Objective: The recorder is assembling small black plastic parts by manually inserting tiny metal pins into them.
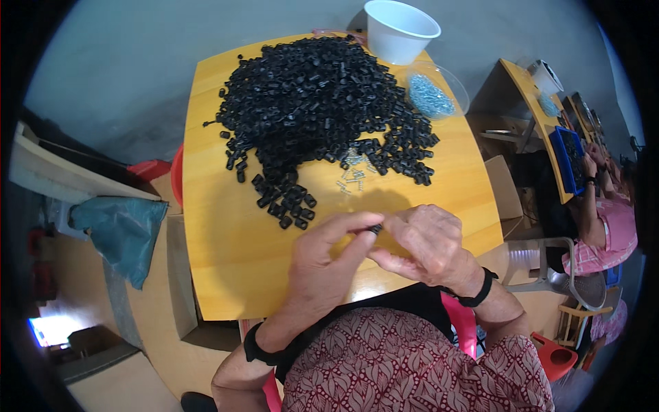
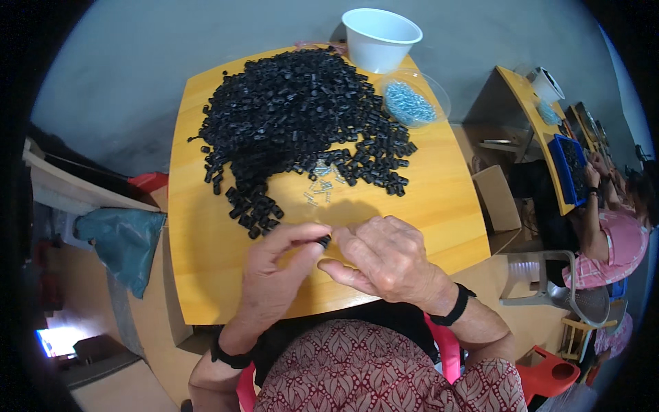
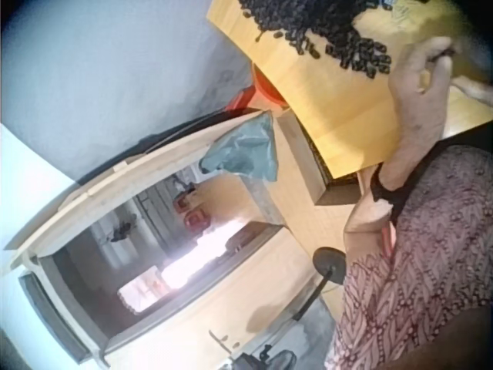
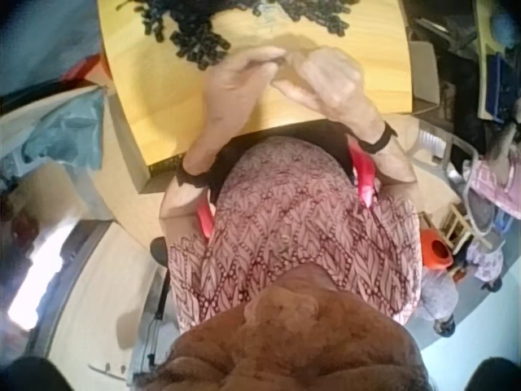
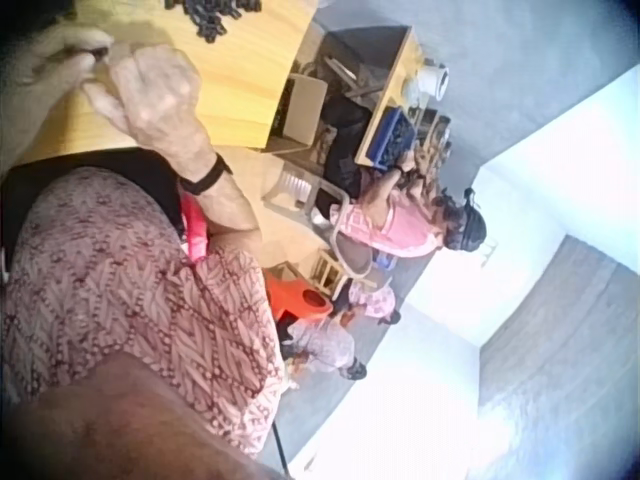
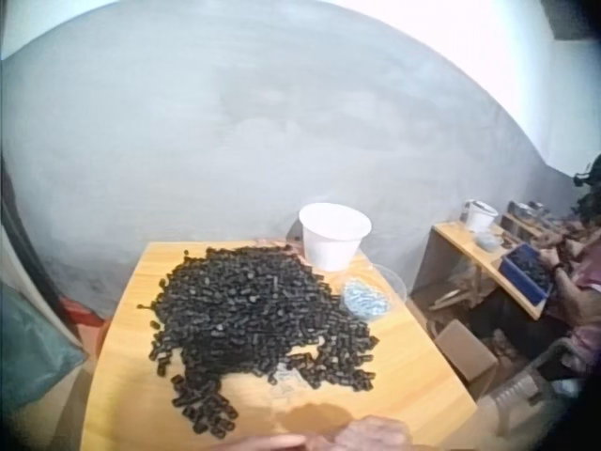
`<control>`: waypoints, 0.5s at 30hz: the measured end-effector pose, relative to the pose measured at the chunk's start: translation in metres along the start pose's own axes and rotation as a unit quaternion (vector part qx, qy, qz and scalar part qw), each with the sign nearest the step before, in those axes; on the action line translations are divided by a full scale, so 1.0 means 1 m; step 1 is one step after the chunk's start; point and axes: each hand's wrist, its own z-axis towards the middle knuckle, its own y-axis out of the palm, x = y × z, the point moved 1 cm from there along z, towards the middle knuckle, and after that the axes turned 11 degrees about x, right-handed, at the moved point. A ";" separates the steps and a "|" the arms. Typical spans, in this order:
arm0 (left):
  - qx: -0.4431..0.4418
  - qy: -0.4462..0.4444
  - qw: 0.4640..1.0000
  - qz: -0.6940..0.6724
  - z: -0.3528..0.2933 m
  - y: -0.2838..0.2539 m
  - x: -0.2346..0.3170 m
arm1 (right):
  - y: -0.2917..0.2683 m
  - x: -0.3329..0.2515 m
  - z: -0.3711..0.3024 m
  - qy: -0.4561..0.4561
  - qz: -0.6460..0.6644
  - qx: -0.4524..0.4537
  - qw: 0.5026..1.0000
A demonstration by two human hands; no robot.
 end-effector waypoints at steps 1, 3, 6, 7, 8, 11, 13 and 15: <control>0.025 0.043 0.998 0.047 0.000 -0.011 0.005 | 0.000 -0.001 0.003 0.006 0.002 -0.024 1.000; 0.131 0.026 0.990 0.050 -0.001 -0.041 0.014 | -0.002 0.002 0.004 0.011 -0.007 -0.030 0.999; 0.304 0.015 0.952 -0.029 -0.004 -0.101 0.015 | -0.004 0.012 0.002 0.010 -0.033 -0.042 0.999; 0.344 0.020 0.937 -0.065 -0.008 -0.125 0.010 | -0.005 0.014 0.001 0.006 -0.051 -0.046 0.998; 0.350 0.022 0.934 -0.064 -0.014 -0.147 0.004 | -0.004 0.013 0.003 0.013 -0.044 -0.046 0.998; 0.431 -0.022 0.899 -0.071 -0.033 -0.197 -0.022 | -0.002 0.017 0.001 0.006 -0.051 -0.073 0.996; 0.477 -0.047 0.877 -0.031 -0.044 -0.216 -0.048 | 0.001 0.017 0.002 0.006 -0.049 -0.079 0.996; 0.489 -0.048 0.871 -0.025 -0.060 -0.247 -0.076 | 0.002 0.015 0.007 0.004 -0.042 -0.083 0.996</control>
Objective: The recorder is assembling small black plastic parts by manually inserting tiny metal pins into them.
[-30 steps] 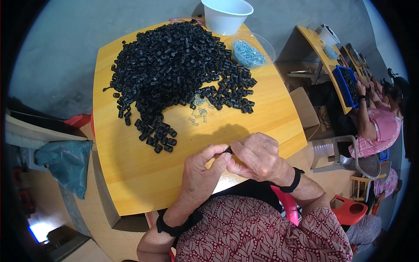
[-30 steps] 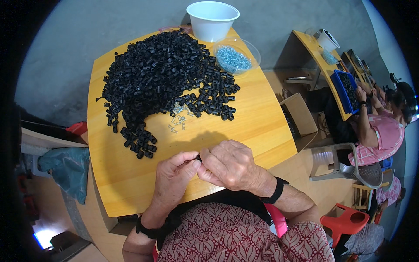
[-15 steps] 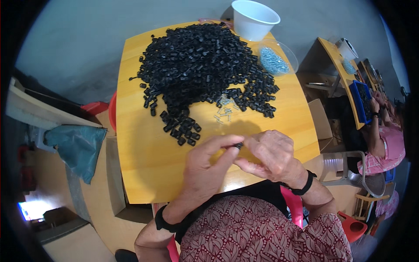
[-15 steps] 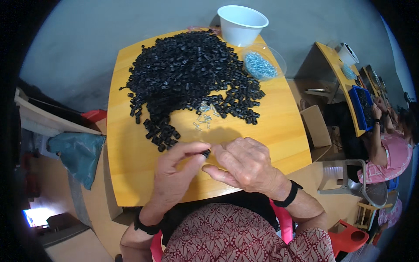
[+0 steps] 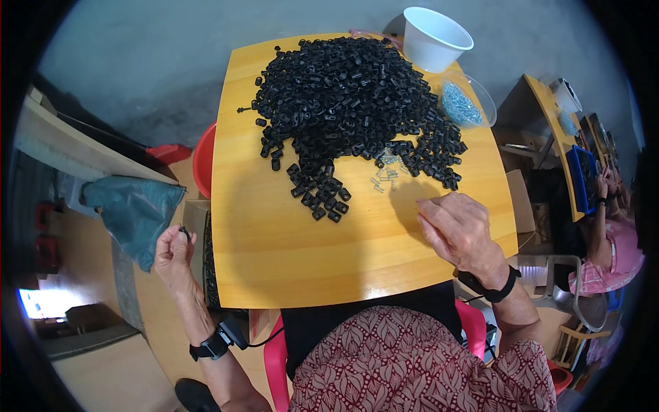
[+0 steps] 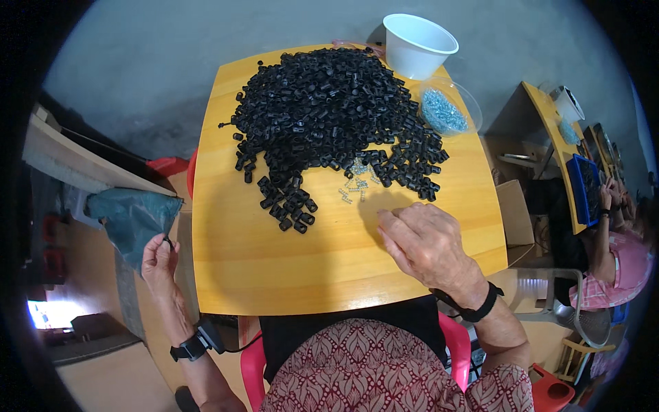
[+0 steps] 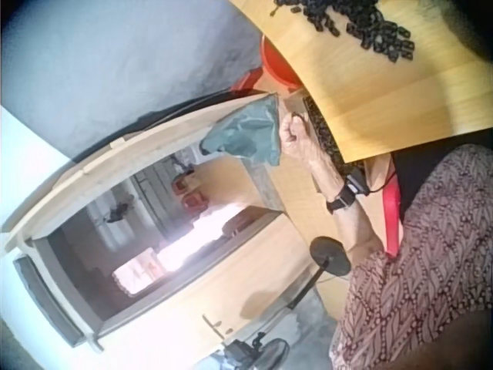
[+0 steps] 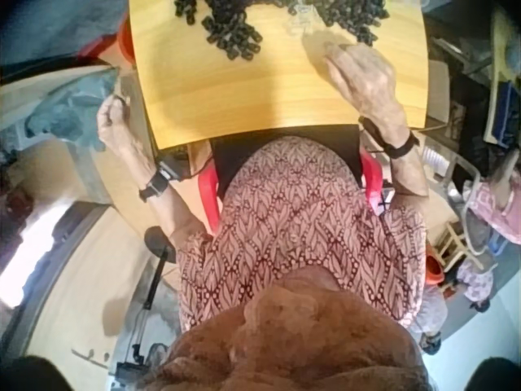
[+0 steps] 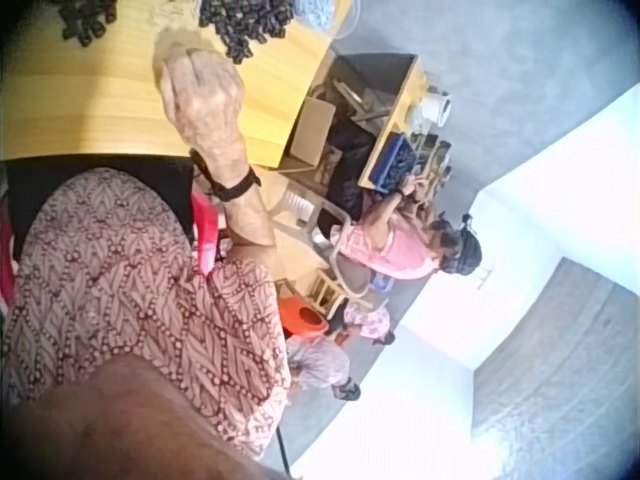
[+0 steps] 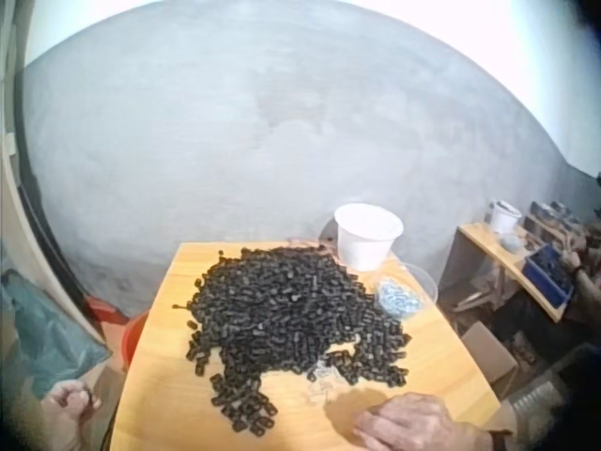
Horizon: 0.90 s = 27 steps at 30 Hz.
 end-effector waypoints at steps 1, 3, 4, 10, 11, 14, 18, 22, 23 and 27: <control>-0.011 -0.009 0.998 0.058 0.009 -0.015 -0.012 | 0.001 -0.001 0.003 -0.007 0.006 0.002 1.000; -0.025 -0.021 0.993 0.113 0.011 -0.017 -0.019 | 0.006 -0.002 0.005 -0.014 0.008 0.001 1.000; -0.015 0.009 0.988 0.152 0.008 -0.016 -0.022 | 0.008 -0.003 0.006 -0.018 0.010 -0.004 1.000; -0.082 0.022 0.993 0.080 -0.029 0.022 0.026 | 0.023 -0.007 0.022 -0.029 0.024 -0.026 0.999; -0.114 0.007 0.992 0.045 -0.045 0.036 0.042 | 0.028 -0.005 0.023 -0.028 0.030 -0.029 0.999; -0.266 0.017 0.960 0.088 -0.084 0.078 0.064 | 0.031 0.004 0.025 0.008 0.035 -0.051 0.998; -0.384 -0.011 0.923 0.031 -0.114 0.109 0.038 | 0.043 -0.003 0.031 0.004 0.075 -0.034 0.997; -0.373 -0.098 0.923 -0.008 -0.123 0.120 0.021 | 0.067 -0.019 0.044 -0.031 0.114 -0.079 0.990; -0.364 -0.108 0.925 -0.010 -0.124 0.121 0.020 | 0.072 -0.022 0.046 -0.048 0.123 -0.081 0.988; -0.356 -0.102 0.929 -0.007 -0.125 0.122 0.020 | 0.087 -0.022 0.046 -0.068 0.108 -0.111 0.986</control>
